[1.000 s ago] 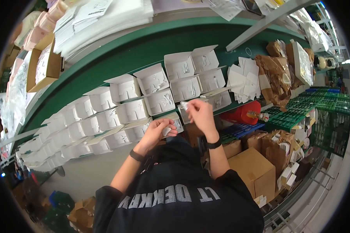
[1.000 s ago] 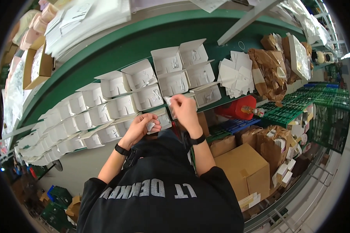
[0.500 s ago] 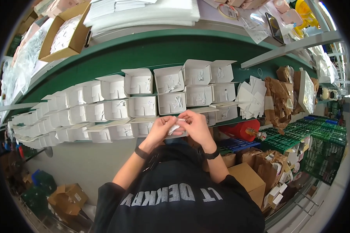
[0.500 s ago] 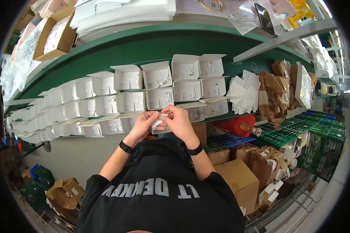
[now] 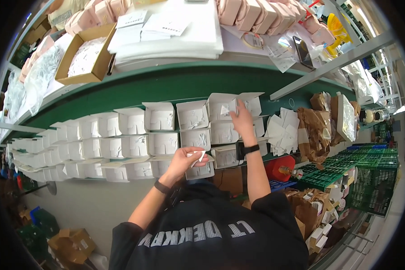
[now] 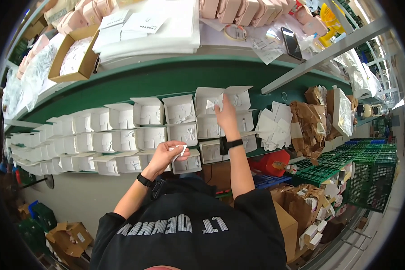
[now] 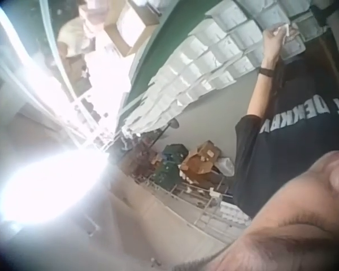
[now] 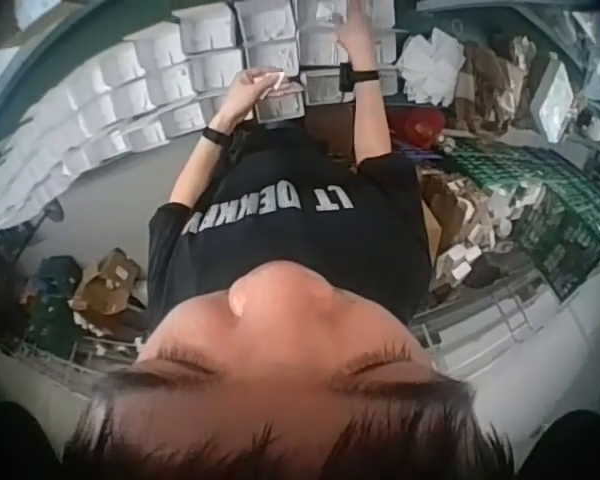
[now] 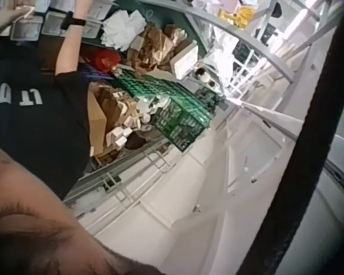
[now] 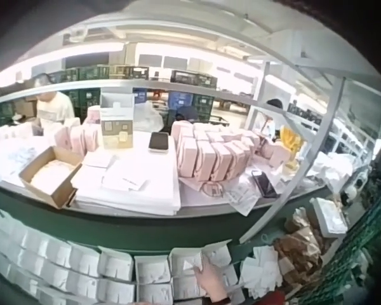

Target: Assembling white cardboard boxes and placing charging cables and instruction manuals inside them on an assembly line.

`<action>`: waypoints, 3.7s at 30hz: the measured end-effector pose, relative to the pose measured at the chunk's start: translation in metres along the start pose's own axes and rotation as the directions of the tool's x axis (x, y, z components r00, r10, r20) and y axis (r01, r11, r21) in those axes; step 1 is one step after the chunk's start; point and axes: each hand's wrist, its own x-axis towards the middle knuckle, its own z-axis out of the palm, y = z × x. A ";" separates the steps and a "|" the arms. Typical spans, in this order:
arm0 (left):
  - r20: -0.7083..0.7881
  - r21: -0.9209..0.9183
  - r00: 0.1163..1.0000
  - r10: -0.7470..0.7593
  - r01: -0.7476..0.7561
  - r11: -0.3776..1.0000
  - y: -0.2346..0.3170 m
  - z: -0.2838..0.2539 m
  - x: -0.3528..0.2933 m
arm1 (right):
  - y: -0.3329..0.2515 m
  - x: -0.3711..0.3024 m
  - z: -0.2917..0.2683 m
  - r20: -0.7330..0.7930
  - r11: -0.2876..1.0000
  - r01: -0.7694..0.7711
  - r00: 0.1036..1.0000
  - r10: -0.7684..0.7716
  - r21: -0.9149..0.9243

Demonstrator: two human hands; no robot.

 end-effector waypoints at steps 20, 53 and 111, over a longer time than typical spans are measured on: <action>0.279 0.061 0.845 -0.457 0.459 0.886 -0.012 0.038 0.006 | 0.035 -0.180 -0.128 0.221 0.543 -0.627 0.743 0.631 0.558; 0.127 0.004 0.982 -0.137 0.137 0.991 0.002 0.021 -0.022 | -0.006 -0.083 -0.117 0.130 0.727 -0.522 0.841 0.524 0.446; 0.421 0.906 0.879 -0.225 -0.418 0.065 0.014 0.010 -0.041 | -0.101 0.009 -0.187 0.526 0.982 -0.109 0.850 0.013 0.151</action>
